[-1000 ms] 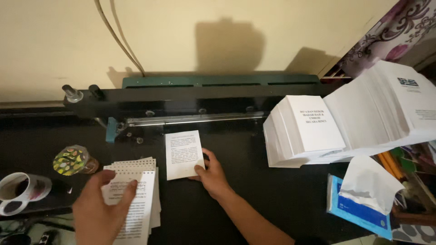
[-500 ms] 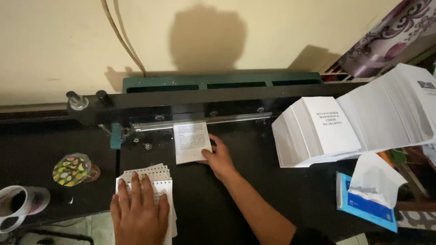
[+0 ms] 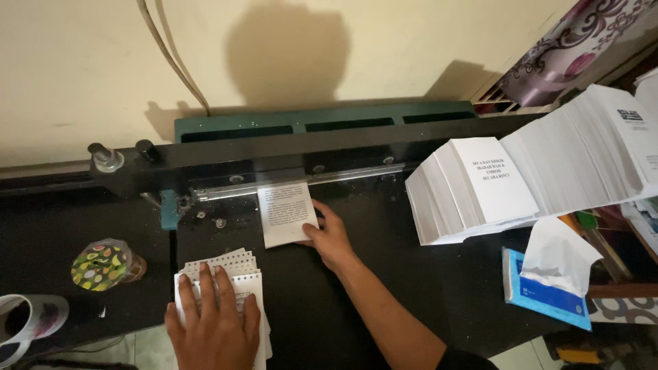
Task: The person places a stack of printed papers into a manual binding machine, presses the handle to secure the binding, and then removes the finished booklet. This process is repeated for multiple sets of documents on a cluttered desk.
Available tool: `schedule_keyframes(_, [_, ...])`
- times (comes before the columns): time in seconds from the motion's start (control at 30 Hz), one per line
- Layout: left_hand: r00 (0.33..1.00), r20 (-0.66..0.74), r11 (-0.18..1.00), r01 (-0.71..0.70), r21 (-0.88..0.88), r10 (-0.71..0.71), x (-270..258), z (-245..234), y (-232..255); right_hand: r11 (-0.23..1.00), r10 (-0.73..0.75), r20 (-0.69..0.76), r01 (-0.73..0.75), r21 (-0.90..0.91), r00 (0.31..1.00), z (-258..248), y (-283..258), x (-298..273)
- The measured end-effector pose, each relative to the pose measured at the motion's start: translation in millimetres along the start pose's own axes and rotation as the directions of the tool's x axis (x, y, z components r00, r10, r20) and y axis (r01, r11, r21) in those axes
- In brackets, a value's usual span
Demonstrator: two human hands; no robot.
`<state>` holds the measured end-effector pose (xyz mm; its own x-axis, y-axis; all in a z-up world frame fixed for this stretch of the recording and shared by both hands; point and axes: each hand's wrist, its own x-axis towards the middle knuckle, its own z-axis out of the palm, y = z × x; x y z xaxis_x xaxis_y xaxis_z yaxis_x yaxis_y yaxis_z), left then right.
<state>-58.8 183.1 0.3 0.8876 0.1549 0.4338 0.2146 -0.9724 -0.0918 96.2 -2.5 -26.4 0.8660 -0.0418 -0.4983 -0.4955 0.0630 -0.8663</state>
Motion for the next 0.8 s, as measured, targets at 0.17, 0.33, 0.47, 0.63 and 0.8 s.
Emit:
schedule_keyframes(0.17, [0.999, -0.049, 1.000, -0.014, 0.003, 0.015, 1.1, 0.2, -1.1, 1.000, 0.011, 0.003, -0.011, -0.011, 1.000, 0.9, -6.9, -7.5])
schedule_keyframes(0.33, [0.999, -0.042, 1.000, -0.008, 0.012, 0.009, 0.8, 1.3, 0.2, 0.994, 0.080, -0.029, -0.081, -0.067, 0.996, 3.6, -12.9, -11.6])
schedule_keyframes(0.47, [0.995, -0.096, 1.000, -0.013, 0.021, 0.015, 2.5, -2.6, 1.1, 1.000, 0.015, 0.000, -0.015, -0.017, 1.000, 1.5, -10.1, -7.7])
schedule_keyframes(0.63, [0.990, -0.137, 1.000, -0.021, 0.012, 0.022, 2.9, -4.3, 0.2, 0.998, 0.029, -0.002, -0.029, -0.051, 1.000, 3.2, -15.8, -17.0])
schedule_keyframes(0.8, [0.996, -0.086, 1.000, -0.017, 0.017, 0.019, 1.0, -7.7, 0.8, 1.000, -0.014, 0.034, 0.014, 0.011, 0.999, -4.3, 3.2, 1.0])
